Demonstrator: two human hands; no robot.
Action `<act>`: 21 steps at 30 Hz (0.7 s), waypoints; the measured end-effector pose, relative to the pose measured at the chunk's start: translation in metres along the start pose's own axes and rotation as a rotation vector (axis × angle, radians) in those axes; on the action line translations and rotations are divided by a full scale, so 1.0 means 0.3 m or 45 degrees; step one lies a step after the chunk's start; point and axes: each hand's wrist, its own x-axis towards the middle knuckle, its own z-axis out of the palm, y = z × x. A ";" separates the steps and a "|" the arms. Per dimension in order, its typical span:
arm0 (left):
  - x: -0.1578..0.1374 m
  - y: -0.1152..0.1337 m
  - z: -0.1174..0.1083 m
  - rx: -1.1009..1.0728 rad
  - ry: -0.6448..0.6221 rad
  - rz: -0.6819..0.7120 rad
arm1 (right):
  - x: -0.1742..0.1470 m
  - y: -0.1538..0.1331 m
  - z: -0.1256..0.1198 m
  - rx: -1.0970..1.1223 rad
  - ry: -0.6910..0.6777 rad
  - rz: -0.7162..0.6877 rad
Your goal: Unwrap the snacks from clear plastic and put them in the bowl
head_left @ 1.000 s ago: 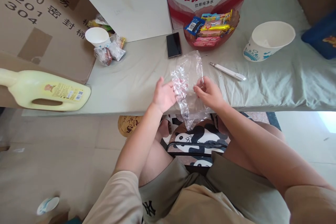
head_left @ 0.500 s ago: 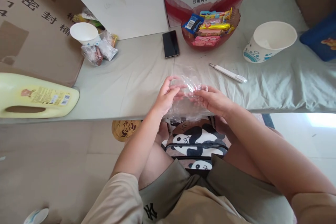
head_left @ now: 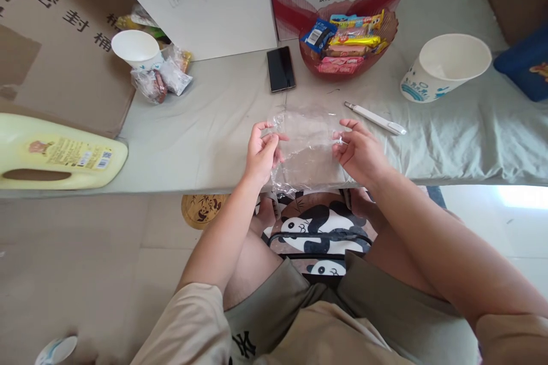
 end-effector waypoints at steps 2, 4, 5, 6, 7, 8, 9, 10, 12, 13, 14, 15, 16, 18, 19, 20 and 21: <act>-0.002 -0.009 0.001 -0.002 -0.006 0.016 | -0.013 0.005 0.007 0.021 -0.020 0.048; 0.000 -0.022 0.003 -0.016 -0.021 0.050 | -0.030 0.006 0.015 0.074 -0.075 0.099; 0.003 -0.029 0.004 -0.022 -0.034 0.071 | -0.039 0.007 0.018 0.086 -0.124 0.121; 0.006 -0.036 0.004 -0.025 -0.047 0.095 | -0.047 0.008 0.020 0.073 -0.179 0.128; 0.008 -0.041 0.004 -0.021 -0.060 0.120 | -0.053 0.010 0.020 0.035 -0.224 0.109; 0.010 -0.044 0.003 -0.013 -0.068 0.144 | -0.057 0.013 0.019 -0.021 -0.244 0.063; 0.011 -0.047 0.001 -0.003 -0.072 0.169 | -0.058 0.017 0.016 -0.086 -0.234 -0.002; 0.011 -0.047 0.000 0.006 -0.070 0.193 | -0.056 0.021 0.012 -0.147 -0.199 -0.078; 0.010 -0.047 -0.005 0.023 -0.051 0.235 | -0.047 0.027 0.001 -0.243 -0.103 -0.212; 0.009 -0.046 -0.008 0.034 -0.041 0.250 | -0.041 0.029 -0.005 -0.280 -0.062 -0.258; 0.008 -0.047 -0.011 0.044 -0.036 0.260 | -0.036 0.030 -0.011 -0.315 -0.036 -0.293; 0.008 -0.047 -0.014 0.056 -0.037 0.264 | -0.032 0.030 -0.016 -0.350 -0.026 -0.321; 0.007 -0.048 -0.017 0.067 -0.046 0.266 | -0.030 0.029 -0.019 -0.387 -0.030 -0.348; 0.006 -0.050 -0.024 0.096 -0.104 0.276 | -0.031 0.027 -0.024 -0.485 -0.092 -0.401; 0.006 -0.051 -0.027 0.123 -0.155 0.285 | -0.033 0.026 -0.026 -0.551 -0.140 -0.427; 0.005 -0.051 -0.031 0.165 -0.212 0.296 | -0.035 0.025 -0.028 -0.627 -0.182 -0.459; 0.005 -0.052 -0.034 0.227 -0.269 0.308 | -0.036 0.025 -0.030 -0.707 -0.211 -0.498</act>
